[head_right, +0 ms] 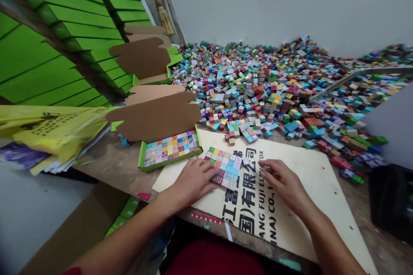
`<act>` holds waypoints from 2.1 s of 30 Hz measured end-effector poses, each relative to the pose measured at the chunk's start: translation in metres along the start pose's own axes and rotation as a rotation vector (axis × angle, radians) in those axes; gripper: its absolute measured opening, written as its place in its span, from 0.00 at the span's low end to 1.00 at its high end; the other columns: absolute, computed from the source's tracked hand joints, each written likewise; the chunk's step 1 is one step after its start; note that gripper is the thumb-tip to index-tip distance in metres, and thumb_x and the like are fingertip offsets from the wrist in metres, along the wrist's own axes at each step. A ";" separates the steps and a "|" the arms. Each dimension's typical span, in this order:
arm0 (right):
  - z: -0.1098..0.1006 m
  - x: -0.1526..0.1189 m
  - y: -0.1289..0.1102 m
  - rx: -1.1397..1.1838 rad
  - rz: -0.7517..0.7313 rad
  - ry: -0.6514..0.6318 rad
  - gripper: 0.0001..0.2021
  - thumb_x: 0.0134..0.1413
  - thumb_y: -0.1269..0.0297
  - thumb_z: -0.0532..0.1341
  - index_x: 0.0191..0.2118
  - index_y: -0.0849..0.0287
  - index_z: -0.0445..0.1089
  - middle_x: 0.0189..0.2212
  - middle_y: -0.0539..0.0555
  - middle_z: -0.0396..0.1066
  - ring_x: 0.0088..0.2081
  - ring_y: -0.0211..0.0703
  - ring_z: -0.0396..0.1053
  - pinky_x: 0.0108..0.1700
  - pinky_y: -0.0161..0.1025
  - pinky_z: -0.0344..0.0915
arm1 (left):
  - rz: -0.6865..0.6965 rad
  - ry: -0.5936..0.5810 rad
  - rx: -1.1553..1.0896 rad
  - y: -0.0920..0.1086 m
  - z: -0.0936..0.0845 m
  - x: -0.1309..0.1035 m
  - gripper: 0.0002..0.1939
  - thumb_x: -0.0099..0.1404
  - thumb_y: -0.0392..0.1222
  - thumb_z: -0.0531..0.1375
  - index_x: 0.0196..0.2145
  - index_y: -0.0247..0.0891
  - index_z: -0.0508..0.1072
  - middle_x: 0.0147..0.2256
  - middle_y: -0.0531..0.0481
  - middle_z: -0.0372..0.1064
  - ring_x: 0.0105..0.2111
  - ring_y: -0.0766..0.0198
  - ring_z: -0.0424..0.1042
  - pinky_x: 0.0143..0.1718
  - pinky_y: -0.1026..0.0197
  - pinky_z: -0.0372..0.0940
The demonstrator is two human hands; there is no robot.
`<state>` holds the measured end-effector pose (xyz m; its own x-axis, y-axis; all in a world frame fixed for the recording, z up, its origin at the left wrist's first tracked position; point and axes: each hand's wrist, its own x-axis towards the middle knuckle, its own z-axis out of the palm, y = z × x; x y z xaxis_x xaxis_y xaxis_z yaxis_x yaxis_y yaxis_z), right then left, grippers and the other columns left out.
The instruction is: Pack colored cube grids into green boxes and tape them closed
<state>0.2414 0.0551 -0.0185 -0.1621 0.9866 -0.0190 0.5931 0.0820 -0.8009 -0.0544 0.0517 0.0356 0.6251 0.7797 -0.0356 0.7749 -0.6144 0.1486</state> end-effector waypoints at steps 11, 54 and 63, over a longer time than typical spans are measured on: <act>0.022 0.036 -0.027 -0.271 -0.085 -0.073 0.16 0.53 0.60 0.56 0.49 0.52 0.67 0.40 0.54 0.66 0.34 0.43 0.67 0.37 0.40 0.64 | 0.066 0.036 -0.042 0.001 -0.006 0.022 0.20 0.60 0.51 0.61 0.48 0.42 0.67 0.46 0.45 0.67 0.47 0.51 0.63 0.48 0.50 0.57; 0.008 0.012 -0.040 -0.400 -0.168 -0.321 0.39 0.42 0.61 0.66 0.62 0.53 0.54 0.58 0.60 0.57 0.57 0.55 0.54 0.57 0.52 0.53 | 0.209 -0.001 -0.203 -0.007 0.045 0.058 0.51 0.49 0.70 0.59 0.63 0.44 0.47 0.64 0.45 0.44 0.63 0.45 0.40 0.62 0.41 0.32; 0.025 -0.003 -0.037 -0.310 -0.255 -0.225 0.45 0.44 0.62 0.65 0.65 0.48 0.41 0.61 0.56 0.53 0.57 0.53 0.54 0.56 0.50 0.54 | 0.214 0.005 -0.176 -0.007 0.043 0.058 0.50 0.48 0.70 0.59 0.62 0.43 0.49 0.63 0.44 0.45 0.63 0.45 0.41 0.62 0.41 0.32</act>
<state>0.2000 0.0459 -0.0034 -0.4804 0.8770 -0.0010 0.7141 0.3905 -0.5809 -0.0192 0.0960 -0.0104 0.7720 0.6353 0.0201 0.5968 -0.7353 0.3214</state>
